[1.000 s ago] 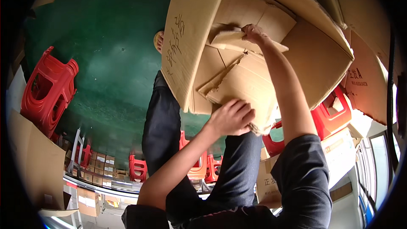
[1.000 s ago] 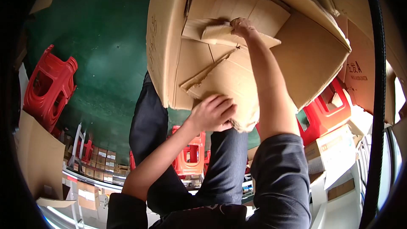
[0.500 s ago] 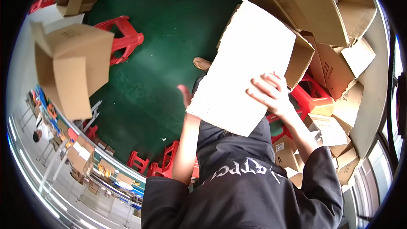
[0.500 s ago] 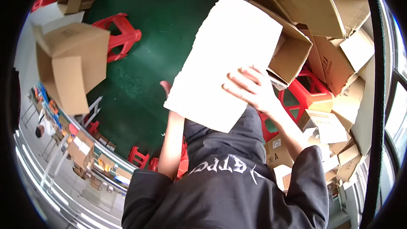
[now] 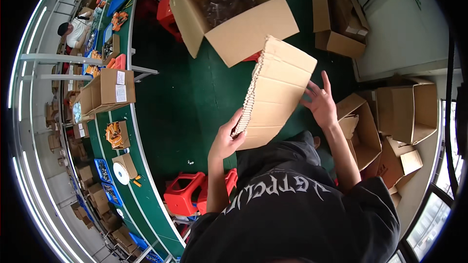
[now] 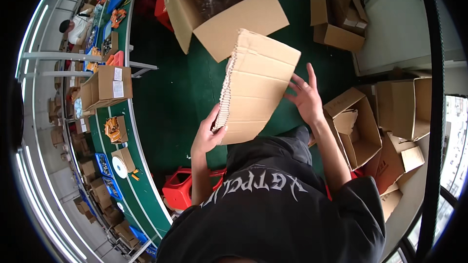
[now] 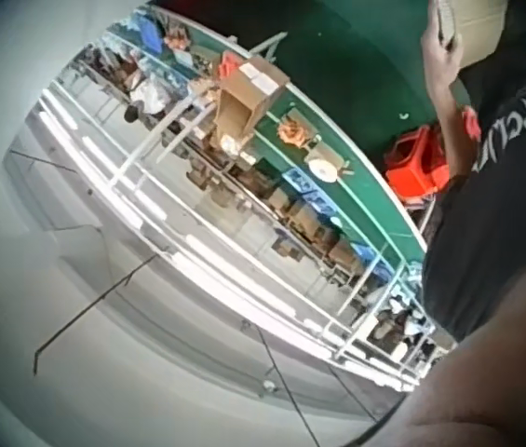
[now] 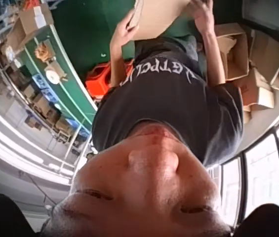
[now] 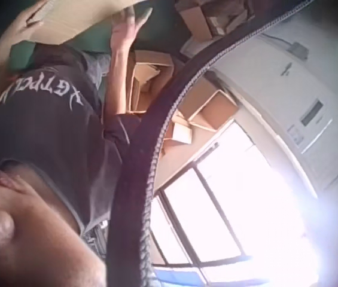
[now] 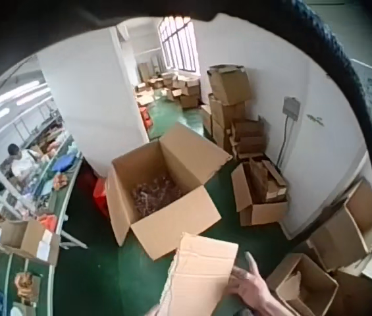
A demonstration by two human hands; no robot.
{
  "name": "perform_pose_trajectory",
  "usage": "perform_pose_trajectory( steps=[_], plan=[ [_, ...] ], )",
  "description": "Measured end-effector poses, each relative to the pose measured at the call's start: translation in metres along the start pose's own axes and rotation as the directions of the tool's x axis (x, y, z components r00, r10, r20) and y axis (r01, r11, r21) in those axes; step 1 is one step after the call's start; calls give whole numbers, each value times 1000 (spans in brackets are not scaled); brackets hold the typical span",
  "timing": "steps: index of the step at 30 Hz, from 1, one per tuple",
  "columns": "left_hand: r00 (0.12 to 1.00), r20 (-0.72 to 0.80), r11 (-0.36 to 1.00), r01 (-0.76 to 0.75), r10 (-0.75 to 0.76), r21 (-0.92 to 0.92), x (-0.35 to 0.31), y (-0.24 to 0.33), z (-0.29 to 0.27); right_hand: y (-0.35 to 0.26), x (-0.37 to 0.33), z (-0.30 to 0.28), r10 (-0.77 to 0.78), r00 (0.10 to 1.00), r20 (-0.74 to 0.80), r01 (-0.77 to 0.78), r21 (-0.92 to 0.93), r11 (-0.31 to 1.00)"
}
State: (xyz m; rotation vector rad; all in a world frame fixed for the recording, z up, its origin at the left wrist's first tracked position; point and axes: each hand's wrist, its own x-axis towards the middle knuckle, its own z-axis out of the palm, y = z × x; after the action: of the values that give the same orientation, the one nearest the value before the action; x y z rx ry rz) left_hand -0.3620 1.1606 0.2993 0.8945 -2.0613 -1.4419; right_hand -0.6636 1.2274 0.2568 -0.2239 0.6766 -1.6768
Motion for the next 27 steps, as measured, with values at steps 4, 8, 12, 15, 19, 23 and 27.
perform_pose_trajectory(
  steps=[4,8,12,15,19,23,27],
  plan=[
    [999,15,999,45,-45,2,15,-11,-121,84,71,128,-146,989,3,125,-538,834],
    [994,21,970,-114,112,216,69,-2,-174,112,133,163,-346,936,63,258,-791,555],
    [994,105,929,-25,-15,369,152,-9,-192,77,209,165,-576,816,51,257,-924,282],
    [989,60,975,-143,134,173,239,-30,-201,42,286,182,-585,796,-152,157,-882,443],
    [963,238,991,120,-129,50,372,-58,-261,31,395,220,-423,844,-331,-182,-917,354],
    [941,228,963,216,-250,163,488,-138,-310,107,505,167,-416,880,-228,-98,-946,311],
    [925,312,935,107,-219,339,567,-241,-303,188,574,110,-373,742,-557,-380,-808,451]
  ],
)
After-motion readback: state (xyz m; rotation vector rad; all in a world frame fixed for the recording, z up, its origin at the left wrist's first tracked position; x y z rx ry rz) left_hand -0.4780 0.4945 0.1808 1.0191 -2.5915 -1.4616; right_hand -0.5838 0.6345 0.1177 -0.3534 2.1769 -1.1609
